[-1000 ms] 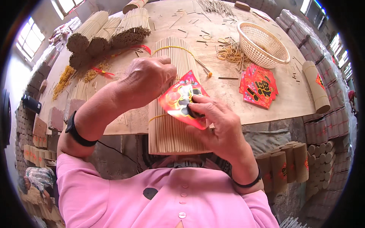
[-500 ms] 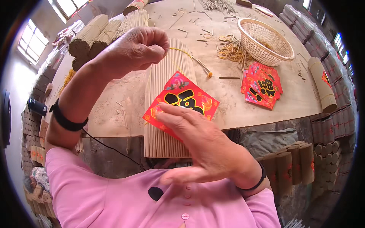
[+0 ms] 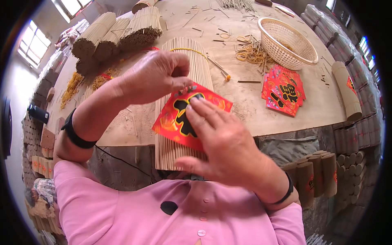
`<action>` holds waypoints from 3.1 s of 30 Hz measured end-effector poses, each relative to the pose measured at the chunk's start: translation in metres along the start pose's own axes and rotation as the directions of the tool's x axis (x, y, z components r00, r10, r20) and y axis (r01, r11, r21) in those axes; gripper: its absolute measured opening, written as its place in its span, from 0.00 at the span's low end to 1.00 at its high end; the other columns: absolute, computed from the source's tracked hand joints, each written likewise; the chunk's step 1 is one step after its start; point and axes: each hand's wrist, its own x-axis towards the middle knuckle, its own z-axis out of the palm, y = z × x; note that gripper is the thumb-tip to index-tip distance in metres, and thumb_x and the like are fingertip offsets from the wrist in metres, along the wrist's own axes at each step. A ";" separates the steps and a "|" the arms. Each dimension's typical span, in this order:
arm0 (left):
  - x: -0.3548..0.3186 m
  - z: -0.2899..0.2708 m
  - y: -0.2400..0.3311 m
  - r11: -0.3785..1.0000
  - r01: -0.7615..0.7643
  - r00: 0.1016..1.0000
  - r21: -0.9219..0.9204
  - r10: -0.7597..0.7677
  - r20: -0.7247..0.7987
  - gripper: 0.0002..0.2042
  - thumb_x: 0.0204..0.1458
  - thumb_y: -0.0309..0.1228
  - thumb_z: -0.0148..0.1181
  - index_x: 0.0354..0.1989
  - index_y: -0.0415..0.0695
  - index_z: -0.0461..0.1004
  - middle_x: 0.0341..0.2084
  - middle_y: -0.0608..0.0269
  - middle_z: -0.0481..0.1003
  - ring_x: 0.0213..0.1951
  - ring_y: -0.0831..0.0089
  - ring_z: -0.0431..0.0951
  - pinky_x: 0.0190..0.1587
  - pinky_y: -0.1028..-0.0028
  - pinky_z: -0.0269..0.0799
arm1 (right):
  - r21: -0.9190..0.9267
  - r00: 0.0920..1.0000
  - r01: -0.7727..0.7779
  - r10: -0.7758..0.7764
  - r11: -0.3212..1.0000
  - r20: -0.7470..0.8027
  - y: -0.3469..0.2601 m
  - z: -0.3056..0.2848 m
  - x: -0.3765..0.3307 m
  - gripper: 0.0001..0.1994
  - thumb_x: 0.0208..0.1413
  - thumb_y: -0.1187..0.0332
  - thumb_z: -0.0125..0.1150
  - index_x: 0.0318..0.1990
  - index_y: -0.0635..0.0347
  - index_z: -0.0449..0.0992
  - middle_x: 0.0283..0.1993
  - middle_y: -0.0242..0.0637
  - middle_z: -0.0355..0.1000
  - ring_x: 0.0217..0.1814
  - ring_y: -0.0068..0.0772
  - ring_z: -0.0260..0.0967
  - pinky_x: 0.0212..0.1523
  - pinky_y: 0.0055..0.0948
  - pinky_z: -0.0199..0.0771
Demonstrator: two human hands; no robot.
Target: The recorder is bundling and labeling large stacks of bamboo sticks using rubber bands and decorative red labels.
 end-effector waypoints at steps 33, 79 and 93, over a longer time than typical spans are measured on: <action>0.026 0.029 -0.001 0.903 -0.214 0.932 0.373 0.302 -0.198 0.05 0.49 0.27 0.57 0.32 0.39 0.72 0.31 0.53 0.73 0.38 0.55 0.72 0.40 0.63 0.69 | 0.191 0.925 -0.106 0.167 0.976 -0.342 0.113 0.028 0.026 0.02 0.48 0.74 0.58 0.29 0.61 0.73 0.27 0.42 0.69 0.29 0.45 0.70 0.28 0.35 0.70; -0.032 0.059 -0.073 -0.023 0.000 0.951 -1.000 -0.309 0.007 0.31 0.53 0.51 0.55 0.57 0.40 0.59 0.45 0.58 0.71 0.43 0.73 0.73 0.47 0.68 0.70 | 0.797 0.514 -0.579 0.836 0.172 0.192 0.085 0.058 0.064 0.36 0.58 0.41 0.42 0.61 0.64 0.57 0.60 0.44 0.62 0.59 0.33 0.63 0.58 0.29 0.64; -0.072 0.069 -0.020 -0.136 -0.077 0.938 -0.988 -0.346 -0.026 0.30 0.54 0.53 0.52 0.57 0.41 0.61 0.46 0.60 0.72 0.42 0.72 0.75 0.47 0.72 0.71 | 0.860 0.816 -0.465 0.478 0.210 0.324 0.029 0.035 0.059 0.43 0.49 0.39 0.55 0.62 0.67 0.56 0.59 0.47 0.61 0.59 0.33 0.61 0.58 0.29 0.61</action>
